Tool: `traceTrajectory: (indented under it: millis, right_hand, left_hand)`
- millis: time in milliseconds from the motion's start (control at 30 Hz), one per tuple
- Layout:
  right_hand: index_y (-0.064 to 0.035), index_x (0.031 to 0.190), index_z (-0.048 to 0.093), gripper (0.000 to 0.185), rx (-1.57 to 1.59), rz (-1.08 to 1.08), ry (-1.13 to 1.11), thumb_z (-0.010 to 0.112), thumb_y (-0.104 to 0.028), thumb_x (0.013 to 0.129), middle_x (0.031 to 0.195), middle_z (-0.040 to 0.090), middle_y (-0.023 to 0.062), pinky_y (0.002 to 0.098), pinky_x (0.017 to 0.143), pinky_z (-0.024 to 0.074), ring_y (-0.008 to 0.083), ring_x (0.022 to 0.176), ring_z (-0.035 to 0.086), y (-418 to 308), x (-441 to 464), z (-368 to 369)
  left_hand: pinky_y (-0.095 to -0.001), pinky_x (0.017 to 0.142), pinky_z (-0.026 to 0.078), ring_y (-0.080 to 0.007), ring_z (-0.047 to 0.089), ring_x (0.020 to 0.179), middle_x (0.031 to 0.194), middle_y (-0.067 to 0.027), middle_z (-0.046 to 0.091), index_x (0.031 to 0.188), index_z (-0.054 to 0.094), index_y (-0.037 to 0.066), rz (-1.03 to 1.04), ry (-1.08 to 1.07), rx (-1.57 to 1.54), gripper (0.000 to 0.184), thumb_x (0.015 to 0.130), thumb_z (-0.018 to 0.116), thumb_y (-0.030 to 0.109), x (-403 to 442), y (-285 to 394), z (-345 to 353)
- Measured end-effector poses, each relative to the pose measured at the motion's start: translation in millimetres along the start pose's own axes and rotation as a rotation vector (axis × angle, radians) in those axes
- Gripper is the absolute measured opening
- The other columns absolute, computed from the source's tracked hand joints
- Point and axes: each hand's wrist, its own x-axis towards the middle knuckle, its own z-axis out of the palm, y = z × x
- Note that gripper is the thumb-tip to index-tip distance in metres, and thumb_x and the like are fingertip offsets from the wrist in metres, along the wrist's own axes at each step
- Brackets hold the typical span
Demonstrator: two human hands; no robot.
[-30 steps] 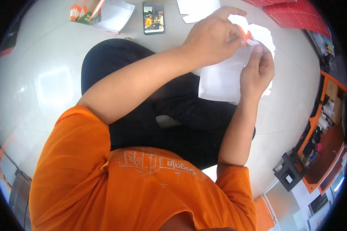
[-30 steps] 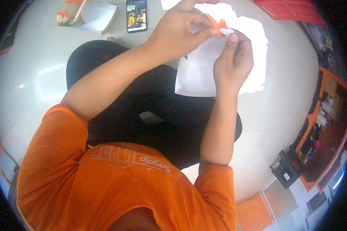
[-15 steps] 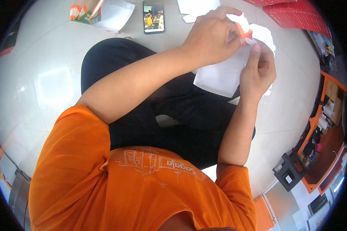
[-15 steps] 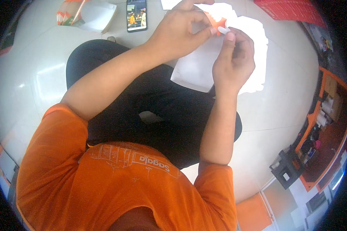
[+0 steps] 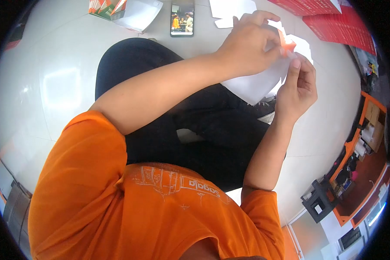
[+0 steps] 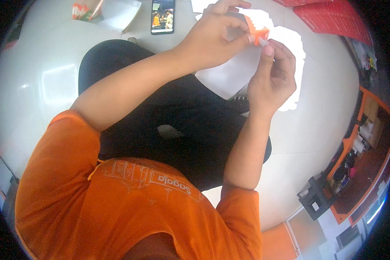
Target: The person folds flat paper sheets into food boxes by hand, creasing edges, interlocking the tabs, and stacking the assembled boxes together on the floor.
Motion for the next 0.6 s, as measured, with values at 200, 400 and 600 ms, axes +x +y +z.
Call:
traceTrajectory:
  millis: [200, 400, 600]
  right_hand:
    - [0.0003, 0.101, 0.075, 0.017, -0.056, 0.006, -0.013, 0.07, -0.015, 0.096, 0.115, 0.065, 0.0124, 0.0306, 0.087, 0.0538, 0.0191, 0.105, 0.064, -6, -3, -1]
    - [-0.0032, 0.099, 0.078, 0.014, -0.11, -0.092, -0.024, 0.075, -0.015, 0.092, 0.11, 0.067, 0.0096, 0.0307, 0.083, 0.0537, 0.0174, 0.1, 0.065, -3, -7, 1]
    - [-0.0047, 0.096, 0.078, 0.012, -0.231, -0.23, -0.006, 0.079, -0.013, 0.087, 0.103, 0.069, 0.0077, 0.0319, 0.081, 0.0525, 0.02, 0.097, 0.066, 4, -1, 5]
  left_hand:
    - [-0.05, 0.108, 0.034, -0.0377, 0.046, 0.126, 0.138, -0.0124, 0.055, 0.088, 0.079, 0.008, -0.006, -0.012, -0.067, 0.021, 0.086, 0.07, 0.026, 0, -5, 5]
    - [-0.0555, 0.11, 0.031, -0.0387, 0.043, 0.129, 0.139, -0.0113, 0.054, 0.086, 0.079, 0.009, 0.034, -0.001, 0.013, 0.019, 0.086, 0.068, 0.026, -4, -4, 1]
    - [-0.0617, 0.112, 0.027, -0.0399, 0.042, 0.13, 0.14, -0.0097, 0.054, 0.085, 0.078, 0.01, 0.014, -0.036, 0.034, 0.019, 0.086, 0.067, 0.026, 0, -6, -1]
